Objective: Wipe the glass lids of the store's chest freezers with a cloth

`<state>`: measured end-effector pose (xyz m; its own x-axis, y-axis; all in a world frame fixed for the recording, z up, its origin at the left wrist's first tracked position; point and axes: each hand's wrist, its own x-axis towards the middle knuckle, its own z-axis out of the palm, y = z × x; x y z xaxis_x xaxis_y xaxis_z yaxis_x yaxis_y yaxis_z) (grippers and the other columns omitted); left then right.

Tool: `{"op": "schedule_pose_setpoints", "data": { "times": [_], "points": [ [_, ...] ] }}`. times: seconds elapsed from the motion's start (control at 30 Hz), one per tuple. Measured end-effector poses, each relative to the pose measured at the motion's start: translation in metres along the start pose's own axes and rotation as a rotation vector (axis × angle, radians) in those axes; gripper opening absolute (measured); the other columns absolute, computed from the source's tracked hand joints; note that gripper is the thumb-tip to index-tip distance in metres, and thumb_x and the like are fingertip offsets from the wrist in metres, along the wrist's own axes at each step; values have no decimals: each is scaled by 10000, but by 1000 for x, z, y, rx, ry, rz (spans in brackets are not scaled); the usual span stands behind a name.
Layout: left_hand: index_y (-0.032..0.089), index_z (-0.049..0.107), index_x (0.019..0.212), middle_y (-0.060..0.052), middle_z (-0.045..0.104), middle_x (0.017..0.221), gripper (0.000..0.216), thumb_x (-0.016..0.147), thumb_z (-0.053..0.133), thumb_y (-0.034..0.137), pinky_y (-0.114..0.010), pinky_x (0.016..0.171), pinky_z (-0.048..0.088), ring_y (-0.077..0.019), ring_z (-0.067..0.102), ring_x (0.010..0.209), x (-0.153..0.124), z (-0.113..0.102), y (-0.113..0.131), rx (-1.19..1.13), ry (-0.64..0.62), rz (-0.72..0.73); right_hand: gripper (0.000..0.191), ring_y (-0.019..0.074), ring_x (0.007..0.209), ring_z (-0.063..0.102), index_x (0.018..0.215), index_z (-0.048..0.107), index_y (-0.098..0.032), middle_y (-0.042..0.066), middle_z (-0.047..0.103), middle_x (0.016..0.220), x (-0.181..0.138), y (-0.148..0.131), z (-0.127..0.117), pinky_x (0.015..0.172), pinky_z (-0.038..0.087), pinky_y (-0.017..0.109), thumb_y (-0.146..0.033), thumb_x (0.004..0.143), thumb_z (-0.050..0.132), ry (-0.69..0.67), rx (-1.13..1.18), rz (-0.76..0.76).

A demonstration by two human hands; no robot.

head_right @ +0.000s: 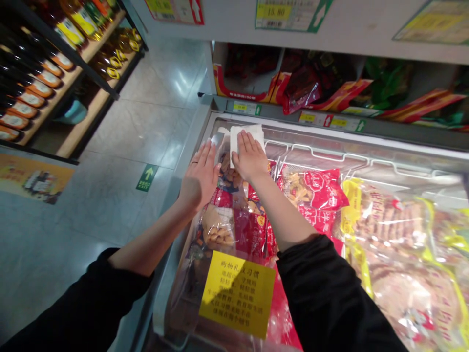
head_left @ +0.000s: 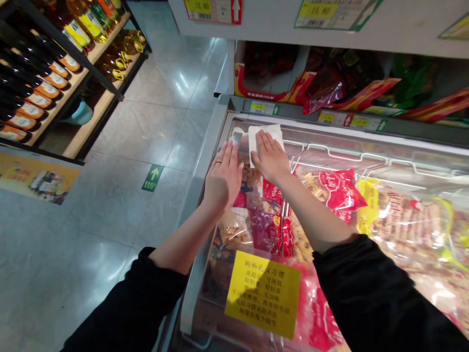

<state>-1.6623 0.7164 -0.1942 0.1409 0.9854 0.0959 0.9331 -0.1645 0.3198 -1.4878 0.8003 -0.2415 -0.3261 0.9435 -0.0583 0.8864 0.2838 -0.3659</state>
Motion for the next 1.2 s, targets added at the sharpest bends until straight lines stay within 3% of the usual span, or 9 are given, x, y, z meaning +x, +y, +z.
{"op": "schedule_pose_setpoints", "data": {
  "times": [0.13,0.23,0.43,0.57,0.73,0.9,1.03,1.2],
  "points": [
    [66,364,1687,-179,352,1792,599,1121,355,263,-471,1372,313,-297,322,1674,1,1,-1,-5,5,-12,725,301,1693,251,1722,295,-35,165,272,1821,-25,-13,0,1385,231,531,-359,1074,320,40,-17,73],
    [83,381,1684,-170,371,1786,591,1117,352,244,-469,1376,308,-290,342,1666,3,3,-2,-19,7,-15,719,287,1690,264,1714,327,-36,151,289,1817,-37,-22,-1,1391,229,506,-359,1071,328,12,-24,17],
    [95,401,1674,-165,412,1767,581,1110,361,228,-474,1374,321,-283,347,1664,4,4,-7,-54,18,6,728,266,1691,262,1727,332,-85,105,293,1819,-10,-13,-9,1398,220,486,-373,1060,382,-91,-20,-203],
    [98,412,1662,-164,431,1757,567,1110,357,216,-455,1381,307,-263,346,1665,4,2,-7,-40,19,17,742,293,1693,251,1716,317,-18,154,269,1820,4,-15,-11,1394,221,505,-357,1060,385,-70,-3,-122],
    [76,412,1656,-186,426,1755,571,1106,339,211,-452,1380,302,-248,343,1667,4,0,-7,-19,1,4,728,308,1692,256,1700,324,31,196,275,1812,-20,-35,-3,1397,216,500,-315,1060,354,24,44,35],
    [149,420,1663,-147,449,1750,559,1128,311,271,-474,1370,316,-222,348,1664,3,1,-11,-52,28,20,708,291,1680,296,1718,354,-82,134,347,1796,-41,-38,6,1386,243,544,-338,1058,353,54,101,-93],
    [158,428,1660,-139,462,1743,562,1122,301,260,-477,1373,307,-214,350,1663,3,4,-13,-61,38,15,710,267,1675,312,1720,368,-129,96,356,1795,-20,-25,5,1388,241,514,-368,1053,396,11,99,-204],
    [124,439,1648,-162,444,1749,564,1116,311,259,-478,1367,321,-221,361,1658,3,5,-14,-80,42,2,722,298,1679,298,1712,367,-87,135,342,1795,2,-17,5,1380,236,554,-359,1044,408,55,111,-89]
  ]
}}
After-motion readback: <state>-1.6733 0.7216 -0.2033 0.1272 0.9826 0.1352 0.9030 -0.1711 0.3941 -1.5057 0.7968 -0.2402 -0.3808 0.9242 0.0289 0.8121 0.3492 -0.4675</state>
